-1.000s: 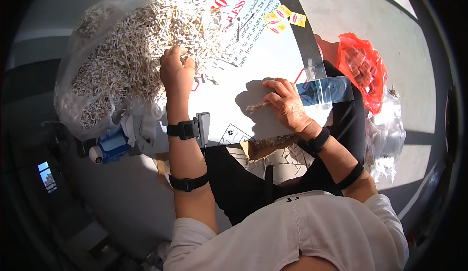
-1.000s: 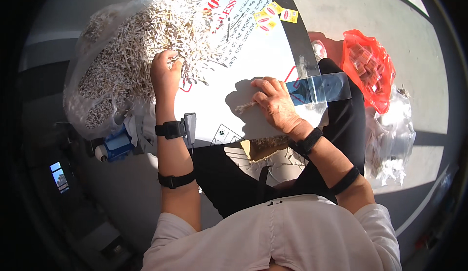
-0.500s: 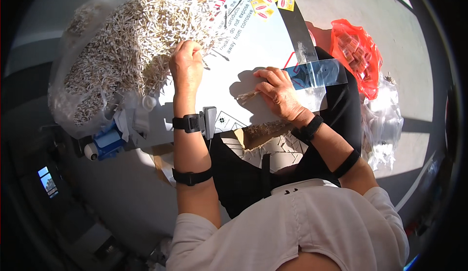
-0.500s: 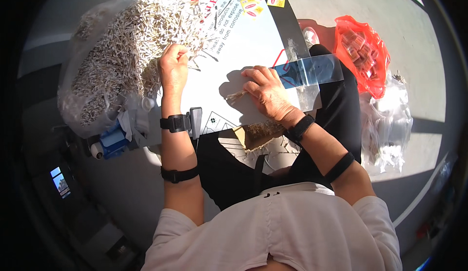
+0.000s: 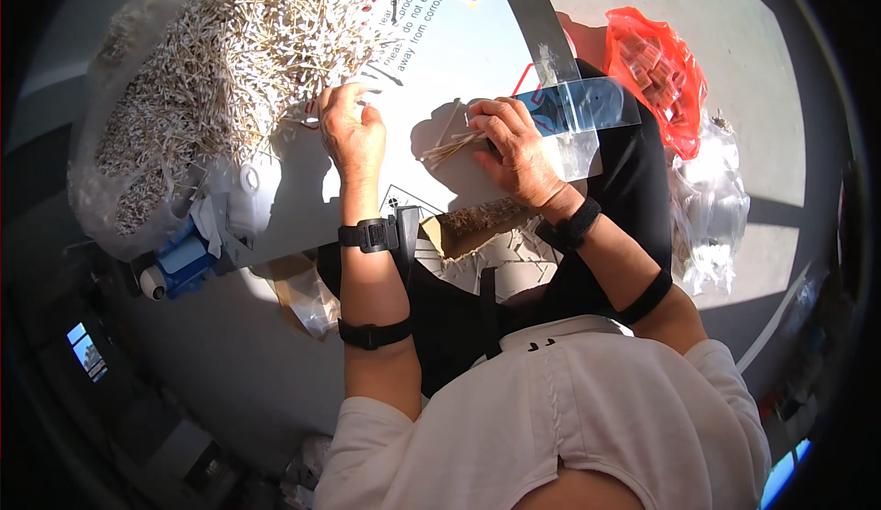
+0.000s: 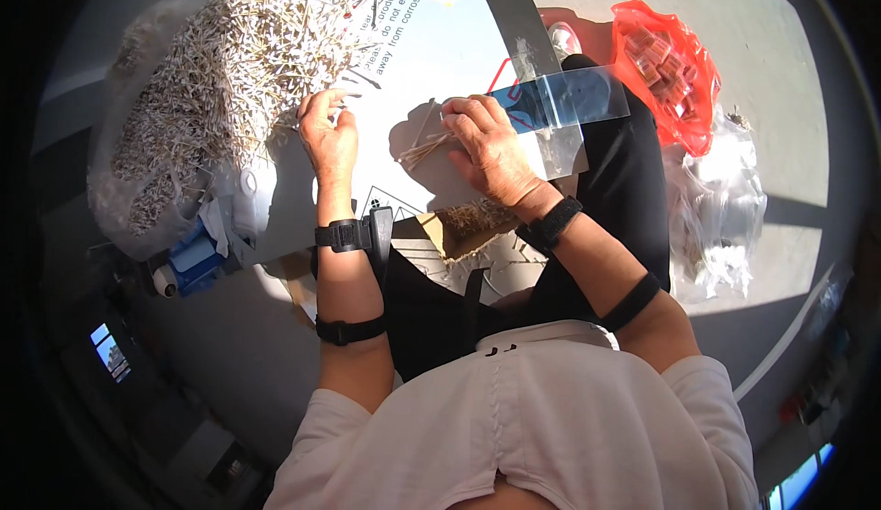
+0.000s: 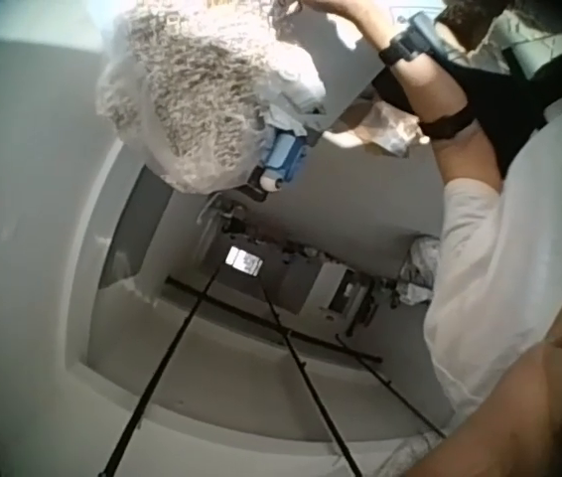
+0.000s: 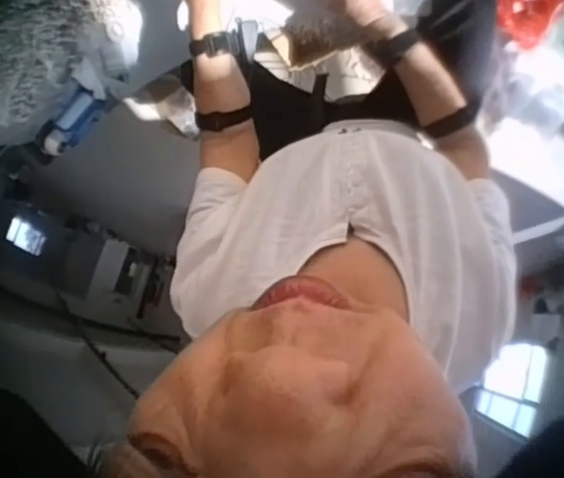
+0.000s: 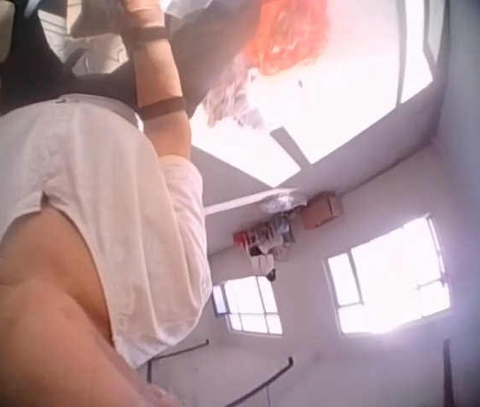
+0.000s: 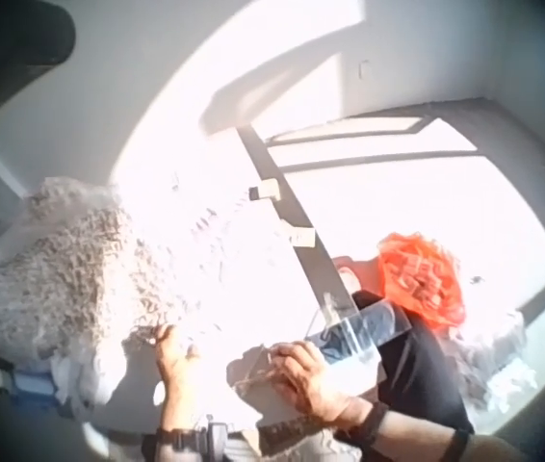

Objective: Manually packaging small wooden sticks into individual plastic bags and sealing them with adhesive strips.

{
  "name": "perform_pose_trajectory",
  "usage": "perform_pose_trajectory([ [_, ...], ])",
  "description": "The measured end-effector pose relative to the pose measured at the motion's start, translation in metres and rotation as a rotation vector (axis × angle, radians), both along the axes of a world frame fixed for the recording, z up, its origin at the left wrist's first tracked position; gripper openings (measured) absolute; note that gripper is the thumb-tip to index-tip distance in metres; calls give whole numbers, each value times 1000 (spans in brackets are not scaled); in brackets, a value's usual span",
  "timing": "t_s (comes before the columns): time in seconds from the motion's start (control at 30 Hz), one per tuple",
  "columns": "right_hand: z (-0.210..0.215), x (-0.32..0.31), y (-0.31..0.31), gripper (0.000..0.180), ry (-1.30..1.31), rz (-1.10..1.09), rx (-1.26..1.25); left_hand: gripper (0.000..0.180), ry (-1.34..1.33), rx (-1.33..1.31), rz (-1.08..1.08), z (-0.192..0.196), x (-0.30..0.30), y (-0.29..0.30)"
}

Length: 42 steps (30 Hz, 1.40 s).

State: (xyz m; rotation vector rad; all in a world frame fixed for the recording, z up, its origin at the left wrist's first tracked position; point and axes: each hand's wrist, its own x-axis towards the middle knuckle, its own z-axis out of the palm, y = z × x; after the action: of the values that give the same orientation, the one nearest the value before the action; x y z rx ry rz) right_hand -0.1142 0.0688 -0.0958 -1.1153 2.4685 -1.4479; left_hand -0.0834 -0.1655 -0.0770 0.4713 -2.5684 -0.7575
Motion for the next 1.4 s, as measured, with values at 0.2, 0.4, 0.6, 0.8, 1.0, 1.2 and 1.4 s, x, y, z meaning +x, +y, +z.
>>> perform_pose_trajectory([
  [0.2, 9, -2, -7, 58, 62, -39, 123, 29, -102, -302, -9, 3, -4, 12],
  [0.4, -2, -4, -2, 57, 64, 19, 129, 14, -52, -344, -154, -1, -9, 30],
  [0.6, -4, -3, -1, 61, 96, -9, 73, 17, -49, -317, 67, -9, -33, 40],
  [0.8, 1, -2, -7, 66, 80, 5, 62, 10, -118, -41, -112, -17, -35, 20],
  [1.0, 2, -18, -2, 59, -139, -127, -124, 24, -333, 25, 28, 16, 28, 39],
  [1.2, -4, -149, -19, 36, 349, -146, 344, 16, -172, -185, -43, -7, 71, 69],
  [1.4, -2, -140, -40, 19, 304, 55, 399, 14, -56, -236, -46, -14, 62, 35],
])
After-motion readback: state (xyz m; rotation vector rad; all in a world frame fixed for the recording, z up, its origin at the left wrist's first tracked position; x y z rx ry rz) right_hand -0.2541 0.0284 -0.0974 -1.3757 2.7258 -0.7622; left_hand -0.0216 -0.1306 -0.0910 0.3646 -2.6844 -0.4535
